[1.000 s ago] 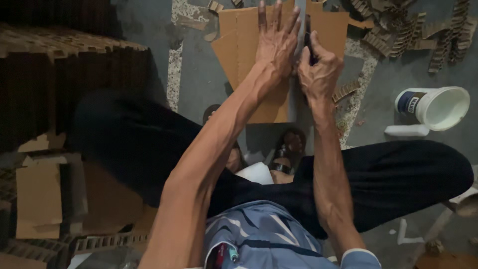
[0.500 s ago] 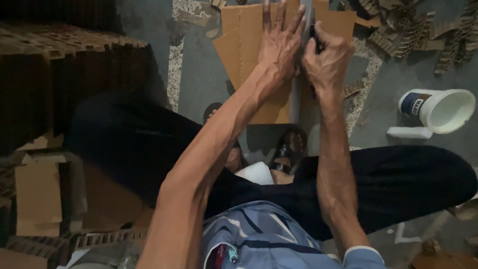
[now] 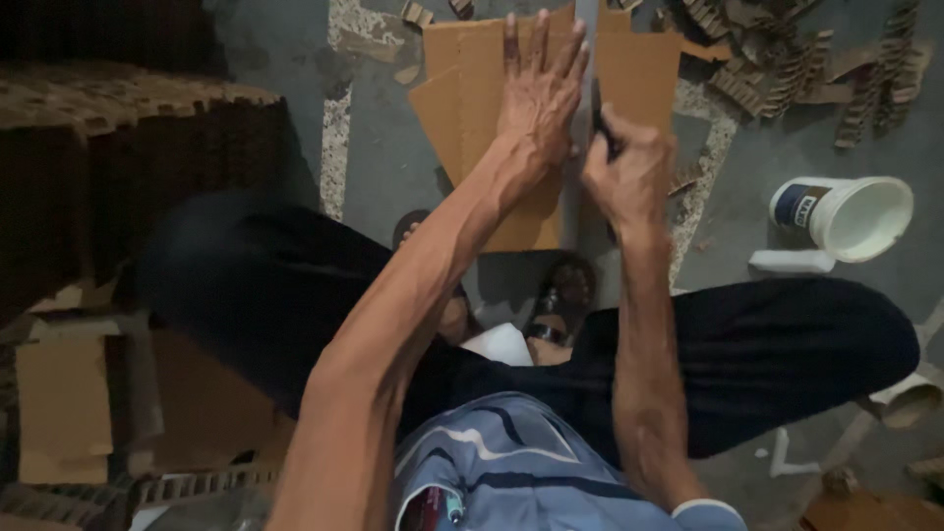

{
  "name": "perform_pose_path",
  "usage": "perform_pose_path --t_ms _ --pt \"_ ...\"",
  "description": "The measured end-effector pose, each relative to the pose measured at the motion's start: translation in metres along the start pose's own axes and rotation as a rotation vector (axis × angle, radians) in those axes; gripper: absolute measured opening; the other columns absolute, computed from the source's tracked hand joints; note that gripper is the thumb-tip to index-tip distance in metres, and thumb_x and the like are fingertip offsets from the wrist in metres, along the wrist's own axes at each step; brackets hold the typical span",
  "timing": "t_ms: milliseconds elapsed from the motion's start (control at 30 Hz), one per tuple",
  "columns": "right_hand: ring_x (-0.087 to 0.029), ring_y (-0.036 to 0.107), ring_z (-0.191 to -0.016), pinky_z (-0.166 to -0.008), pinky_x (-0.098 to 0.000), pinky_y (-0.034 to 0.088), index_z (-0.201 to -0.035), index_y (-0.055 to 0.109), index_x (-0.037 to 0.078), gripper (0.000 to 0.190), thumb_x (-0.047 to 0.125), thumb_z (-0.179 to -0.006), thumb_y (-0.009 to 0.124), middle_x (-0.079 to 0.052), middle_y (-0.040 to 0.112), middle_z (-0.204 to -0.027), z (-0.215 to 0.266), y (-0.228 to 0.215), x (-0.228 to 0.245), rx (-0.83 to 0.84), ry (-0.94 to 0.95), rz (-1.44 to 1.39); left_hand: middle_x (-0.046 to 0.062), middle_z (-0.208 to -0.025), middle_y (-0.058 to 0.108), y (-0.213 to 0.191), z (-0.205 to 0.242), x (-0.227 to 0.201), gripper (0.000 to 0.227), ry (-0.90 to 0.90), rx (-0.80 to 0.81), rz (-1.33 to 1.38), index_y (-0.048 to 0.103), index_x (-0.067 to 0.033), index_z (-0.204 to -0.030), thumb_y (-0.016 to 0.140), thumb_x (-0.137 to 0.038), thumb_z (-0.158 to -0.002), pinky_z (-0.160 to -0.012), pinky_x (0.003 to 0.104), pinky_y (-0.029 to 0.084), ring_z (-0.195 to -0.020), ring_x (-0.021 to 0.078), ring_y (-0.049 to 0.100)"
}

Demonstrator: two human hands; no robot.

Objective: The person sits on the floor and uses a utility knife to cut corrugated cardboard sheets into smaller rectangular pieces. They repeatedly score and snap the cardboard, separating the fluted layers and stacking the cut pieces.

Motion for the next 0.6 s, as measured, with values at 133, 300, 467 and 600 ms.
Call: perform_pose_path --t_ms 133,300,467,600 --pt "-0.034 0.076 -0.096 -0.085 -0.0377 0.060 -0.123 0.074 -0.006 0.036 0.005 -0.089 0.068 -0.028 0.074 -0.105 0.042 -0.013 0.011 0.003 0.016 0.064 0.007 -0.172 0.014 0.001 0.004 -0.002 0.133 0.004 0.009 0.004 0.026 -0.0127 -0.164 0.088 -0.061 -0.057 -0.120 0.073 -0.007 -0.155 0.0450 -0.001" --pt "-0.030 0.077 -0.087 -0.080 -0.0370 0.059 -0.121 0.073 -0.004 0.035 0.009 -0.089 0.068 -0.025 0.076 -0.098 0.082 -0.020 -0.005 0.031 0.240 0.022 0.009 -0.171 0.016 -0.003 0.002 0.001 0.132 0.037 0.032 0.062 0.029 -0.0104 -0.162 0.089 -0.061 -0.056 -0.119 0.073 -0.007 -0.155 0.0472 -0.001" --pt "-0.025 0.077 -0.091 -0.080 -0.0360 0.061 -0.119 0.063 -0.001 0.026 0.015 -0.099 0.070 -0.016 0.076 -0.102 0.107 -0.002 -0.025 -0.208 0.311 -0.116 0.008 -0.171 0.017 0.002 0.002 0.002 0.132 0.058 0.029 0.112 0.028 -0.0092 -0.162 0.090 -0.059 -0.056 -0.119 0.074 -0.007 -0.155 0.0474 0.000" --pt "-0.027 0.073 -0.080 -0.072 -0.0399 0.057 -0.112 0.064 0.002 0.031 0.019 -0.091 0.079 -0.016 0.074 -0.090 0.107 0.024 -0.041 -0.171 0.299 -0.046 0.006 -0.171 0.014 -0.007 0.011 0.010 0.133 0.030 -0.010 0.159 0.024 -0.0147 -0.162 0.090 -0.058 -0.054 -0.118 0.075 -0.007 -0.155 0.0446 0.002"
Point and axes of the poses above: each hand's wrist, its own z-axis away from the middle knuckle, its own y-axis out of the palm, x = y × z, the point moved 10 cm from there along -z, towards the middle knuckle
